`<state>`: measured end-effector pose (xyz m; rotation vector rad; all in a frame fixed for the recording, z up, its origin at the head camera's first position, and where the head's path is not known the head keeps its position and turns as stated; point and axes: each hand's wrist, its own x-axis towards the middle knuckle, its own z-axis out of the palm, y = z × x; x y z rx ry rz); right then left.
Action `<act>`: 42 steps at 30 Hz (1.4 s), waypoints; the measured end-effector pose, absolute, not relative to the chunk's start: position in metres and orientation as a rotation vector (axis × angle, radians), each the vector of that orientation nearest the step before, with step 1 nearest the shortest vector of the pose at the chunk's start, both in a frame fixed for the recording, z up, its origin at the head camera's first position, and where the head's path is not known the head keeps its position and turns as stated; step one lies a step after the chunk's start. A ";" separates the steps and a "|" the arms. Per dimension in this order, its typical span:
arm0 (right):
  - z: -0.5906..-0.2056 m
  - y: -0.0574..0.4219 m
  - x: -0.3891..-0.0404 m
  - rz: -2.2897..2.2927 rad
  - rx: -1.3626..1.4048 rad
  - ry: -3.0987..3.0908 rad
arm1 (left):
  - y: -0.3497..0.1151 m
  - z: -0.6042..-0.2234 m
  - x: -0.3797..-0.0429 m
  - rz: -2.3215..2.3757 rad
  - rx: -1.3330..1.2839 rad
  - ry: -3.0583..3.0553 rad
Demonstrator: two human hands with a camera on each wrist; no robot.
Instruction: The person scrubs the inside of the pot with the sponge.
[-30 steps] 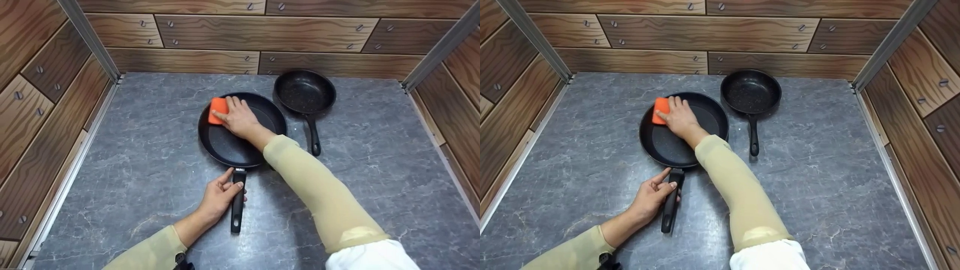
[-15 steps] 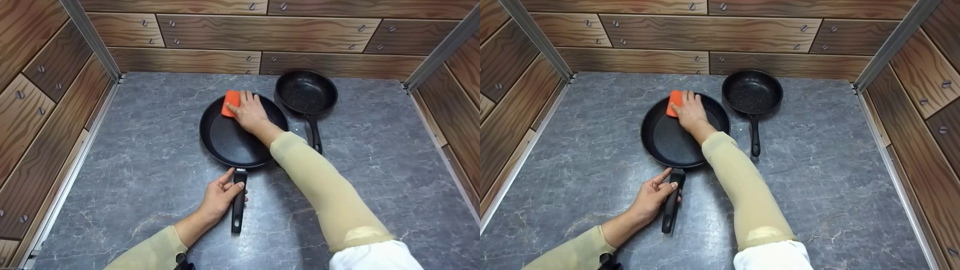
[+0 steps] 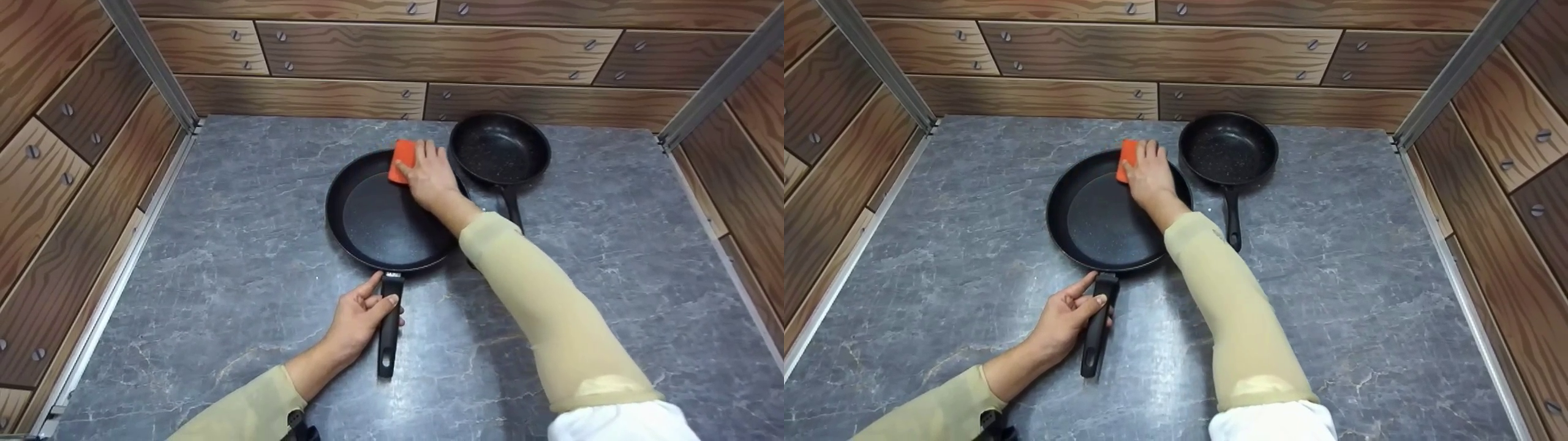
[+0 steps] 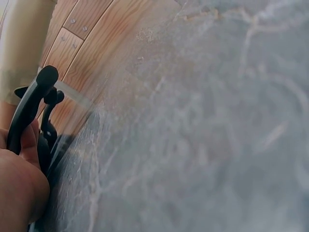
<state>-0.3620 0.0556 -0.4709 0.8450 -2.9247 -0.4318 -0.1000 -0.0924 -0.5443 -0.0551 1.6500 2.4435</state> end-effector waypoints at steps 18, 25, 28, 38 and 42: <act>-0.459 0.089 -0.359 -0.574 0.826 -2.879 | -0.092 -0.544 -0.102 2.428 -0.053 1.663; -0.454 0.101 -0.355 -0.611 0.869 -2.859 | -0.092 -0.544 -0.101 2.429 -0.058 1.668; -0.451 0.105 -0.354 -0.617 0.892 -2.856 | -0.092 -0.544 -0.101 2.432 -0.053 1.675; -0.440 0.116 -0.345 -0.651 0.963 -2.845 | -0.091 -0.545 -0.101 2.421 -0.045 1.691; -0.435 0.121 -0.342 -0.681 1.001 -2.840 | -0.091 -0.546 -0.102 2.421 -0.043 1.699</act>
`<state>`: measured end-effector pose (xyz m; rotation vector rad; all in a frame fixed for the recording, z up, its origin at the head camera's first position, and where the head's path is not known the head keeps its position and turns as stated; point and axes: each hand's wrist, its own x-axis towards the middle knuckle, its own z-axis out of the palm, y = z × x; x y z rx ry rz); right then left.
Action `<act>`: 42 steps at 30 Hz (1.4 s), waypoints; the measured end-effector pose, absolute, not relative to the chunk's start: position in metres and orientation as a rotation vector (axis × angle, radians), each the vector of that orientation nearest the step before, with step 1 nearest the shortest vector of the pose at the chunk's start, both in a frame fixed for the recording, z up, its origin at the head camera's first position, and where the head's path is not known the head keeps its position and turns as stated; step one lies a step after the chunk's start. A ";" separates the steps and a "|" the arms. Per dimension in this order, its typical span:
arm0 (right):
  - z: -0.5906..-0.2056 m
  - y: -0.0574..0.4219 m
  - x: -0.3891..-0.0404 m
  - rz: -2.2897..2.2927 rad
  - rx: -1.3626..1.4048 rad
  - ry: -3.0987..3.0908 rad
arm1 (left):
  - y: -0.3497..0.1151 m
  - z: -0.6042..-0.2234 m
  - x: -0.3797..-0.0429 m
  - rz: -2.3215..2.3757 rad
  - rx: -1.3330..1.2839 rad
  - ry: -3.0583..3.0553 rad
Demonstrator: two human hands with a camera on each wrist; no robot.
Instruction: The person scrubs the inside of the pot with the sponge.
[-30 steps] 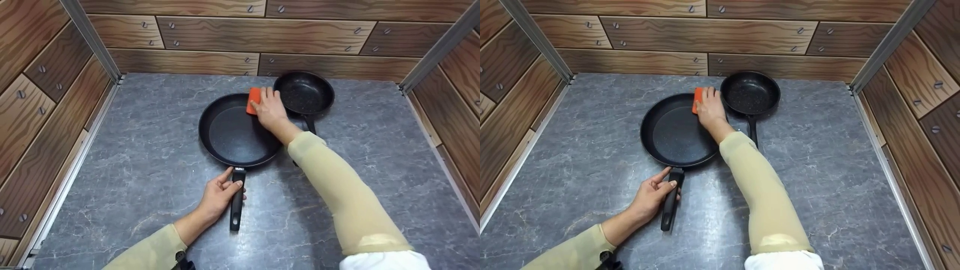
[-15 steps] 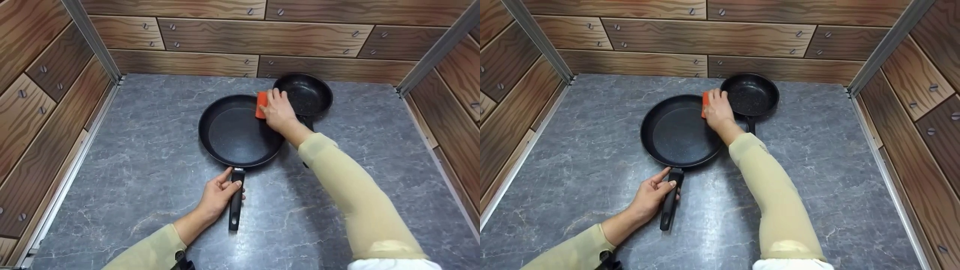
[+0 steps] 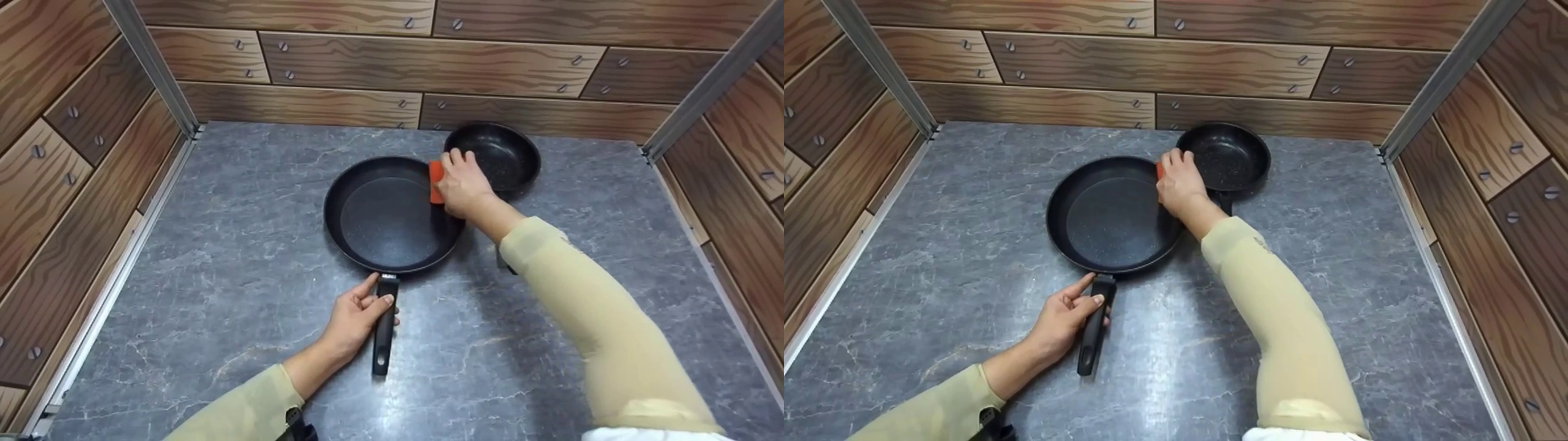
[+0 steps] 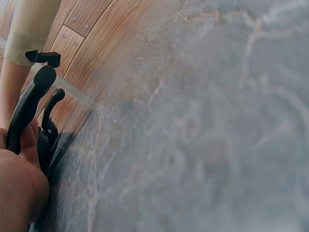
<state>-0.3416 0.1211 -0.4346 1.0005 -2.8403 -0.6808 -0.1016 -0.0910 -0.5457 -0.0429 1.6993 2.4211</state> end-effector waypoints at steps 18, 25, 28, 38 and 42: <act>-0.429 0.134 -0.322 -0.723 1.130 -2.886 | -0.091 -0.547 -0.101 2.415 -0.046 1.702; -0.422 0.135 -0.312 -0.700 1.151 -2.930 | -0.091 -0.548 -0.102 2.418 -0.042 1.704; -0.421 0.136 -0.310 -0.689 1.161 -2.949 | -0.091 -0.548 -0.102 2.420 -0.042 1.701; -0.415 0.137 -0.299 -0.555 1.205 -3.016 | -0.091 -0.547 -0.102 2.423 -0.032 1.707; -0.416 0.135 -0.295 -0.522 1.218 -3.024 | -0.091 -0.547 -0.102 2.425 -0.034 1.702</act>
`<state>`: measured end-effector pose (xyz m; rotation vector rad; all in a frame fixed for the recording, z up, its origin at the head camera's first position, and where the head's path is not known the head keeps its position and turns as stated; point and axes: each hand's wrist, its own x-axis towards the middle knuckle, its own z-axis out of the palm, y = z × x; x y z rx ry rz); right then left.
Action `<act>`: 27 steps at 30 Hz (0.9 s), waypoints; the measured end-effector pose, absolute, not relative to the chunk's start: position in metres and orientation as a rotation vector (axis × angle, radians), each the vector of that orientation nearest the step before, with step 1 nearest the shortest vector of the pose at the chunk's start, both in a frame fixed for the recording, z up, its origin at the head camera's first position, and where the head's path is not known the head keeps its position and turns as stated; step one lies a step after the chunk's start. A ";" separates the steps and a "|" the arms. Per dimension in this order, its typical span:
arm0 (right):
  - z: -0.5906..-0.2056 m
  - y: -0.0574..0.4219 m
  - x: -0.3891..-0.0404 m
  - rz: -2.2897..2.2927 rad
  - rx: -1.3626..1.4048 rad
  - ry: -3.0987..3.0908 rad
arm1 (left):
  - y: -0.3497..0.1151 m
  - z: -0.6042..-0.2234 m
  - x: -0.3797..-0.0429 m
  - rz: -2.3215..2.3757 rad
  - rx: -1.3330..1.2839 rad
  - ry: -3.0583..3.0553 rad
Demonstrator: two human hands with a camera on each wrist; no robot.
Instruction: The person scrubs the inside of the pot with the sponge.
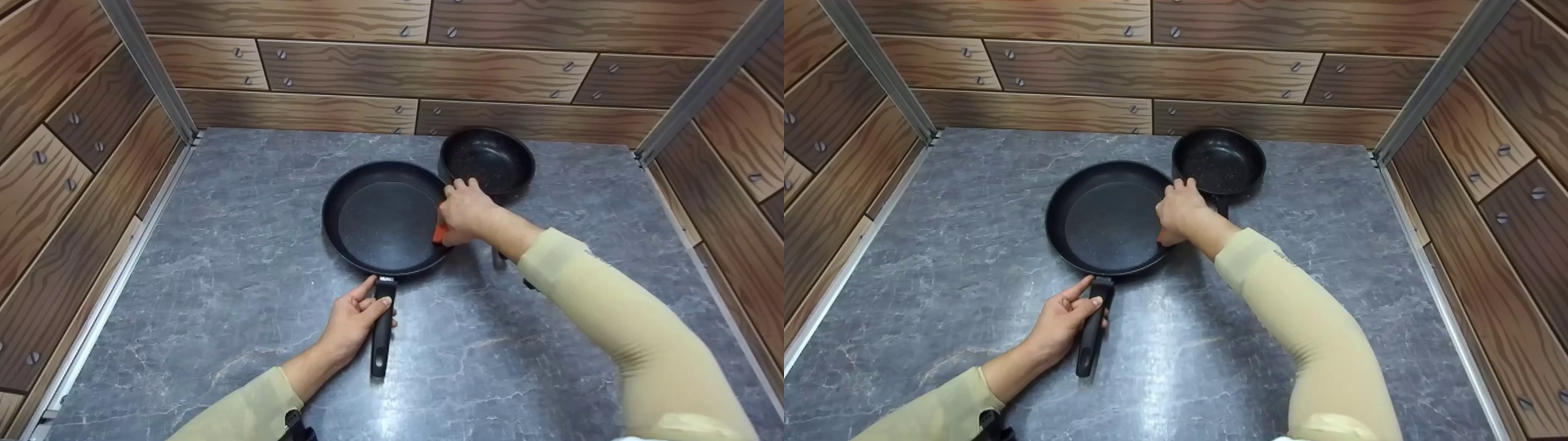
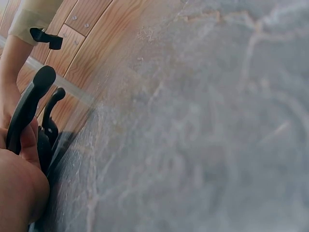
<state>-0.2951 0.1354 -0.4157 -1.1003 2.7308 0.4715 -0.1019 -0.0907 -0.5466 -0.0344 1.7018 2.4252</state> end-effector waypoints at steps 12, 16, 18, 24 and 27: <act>-0.418 0.132 -0.282 0.373 -1.138 2.634 | -0.091 -0.546 -0.102 2.427 -0.065 1.688; -0.419 0.131 -0.279 0.352 -1.150 2.613 | -0.091 -0.545 -0.102 2.421 -0.060 1.696; -0.420 0.132 -0.279 0.323 -1.162 2.603 | -0.091 -0.544 -0.102 2.417 -0.060 1.697; -0.421 0.134 -0.275 0.214 -1.219 2.572 | -0.091 -0.544 -0.101 2.414 -0.069 1.680; -0.425 0.136 -0.275 0.133 -1.253 2.575 | -0.091 -0.544 -0.101 2.417 -0.067 1.685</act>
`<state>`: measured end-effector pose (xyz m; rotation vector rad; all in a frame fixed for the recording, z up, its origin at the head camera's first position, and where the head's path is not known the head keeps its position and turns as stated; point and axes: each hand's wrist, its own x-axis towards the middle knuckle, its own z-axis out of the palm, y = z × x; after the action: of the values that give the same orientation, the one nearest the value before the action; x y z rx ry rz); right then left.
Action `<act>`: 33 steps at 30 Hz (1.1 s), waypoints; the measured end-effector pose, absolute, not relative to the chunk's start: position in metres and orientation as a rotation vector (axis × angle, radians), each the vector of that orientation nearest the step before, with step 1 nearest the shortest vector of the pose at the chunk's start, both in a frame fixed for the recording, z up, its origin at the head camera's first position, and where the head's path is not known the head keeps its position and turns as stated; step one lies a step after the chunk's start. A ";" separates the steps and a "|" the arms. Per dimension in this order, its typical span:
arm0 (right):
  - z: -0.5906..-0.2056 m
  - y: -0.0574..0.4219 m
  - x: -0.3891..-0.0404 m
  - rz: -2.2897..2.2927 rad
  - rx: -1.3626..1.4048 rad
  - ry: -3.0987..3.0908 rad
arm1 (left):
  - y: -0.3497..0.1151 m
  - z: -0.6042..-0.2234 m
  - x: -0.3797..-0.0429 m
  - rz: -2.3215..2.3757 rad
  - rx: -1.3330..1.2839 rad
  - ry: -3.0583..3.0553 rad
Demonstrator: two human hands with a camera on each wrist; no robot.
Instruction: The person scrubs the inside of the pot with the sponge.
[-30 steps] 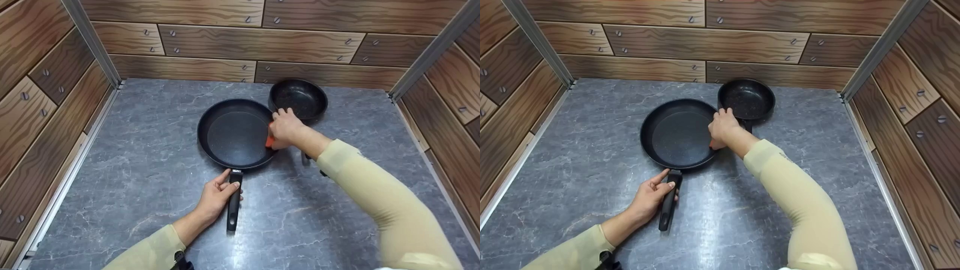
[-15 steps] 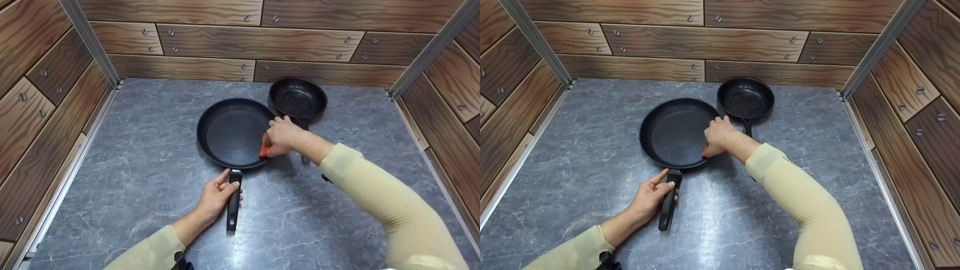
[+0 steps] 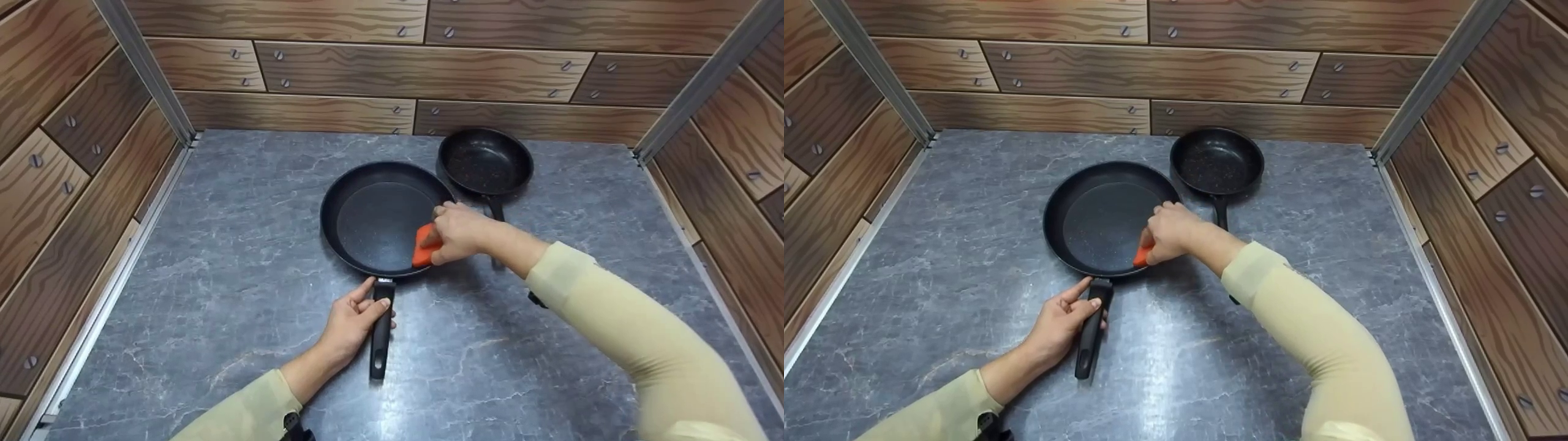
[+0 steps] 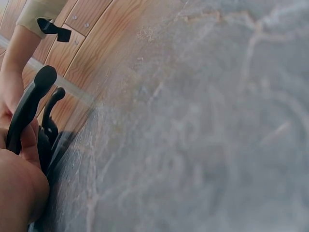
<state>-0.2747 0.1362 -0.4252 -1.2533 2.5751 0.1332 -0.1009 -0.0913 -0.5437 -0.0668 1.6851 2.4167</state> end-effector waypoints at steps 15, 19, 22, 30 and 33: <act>-0.441 0.135 -0.267 -0.271 -1.328 2.551 | -0.091 -0.545 -0.101 2.405 -0.059 1.691; -0.443 0.132 -0.266 -0.315 -1.321 2.530 | -0.091 -0.544 -0.102 2.403 -0.064 1.694; -0.446 0.129 -0.264 -0.351 -1.303 2.510 | -0.091 -0.545 -0.102 2.400 -0.051 1.701; -0.454 0.115 -0.263 -0.420 -1.290 2.483 | -0.092 -0.545 -0.102 2.406 -0.026 1.693; -0.457 0.108 -0.263 -0.418 -1.287 2.476 | -0.091 -0.545 -0.102 2.414 -0.020 1.680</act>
<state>-0.2627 0.1080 -0.4573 -1.2868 2.4759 -0.4179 -0.1020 -0.0915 -0.5448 -0.0197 1.6798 2.4144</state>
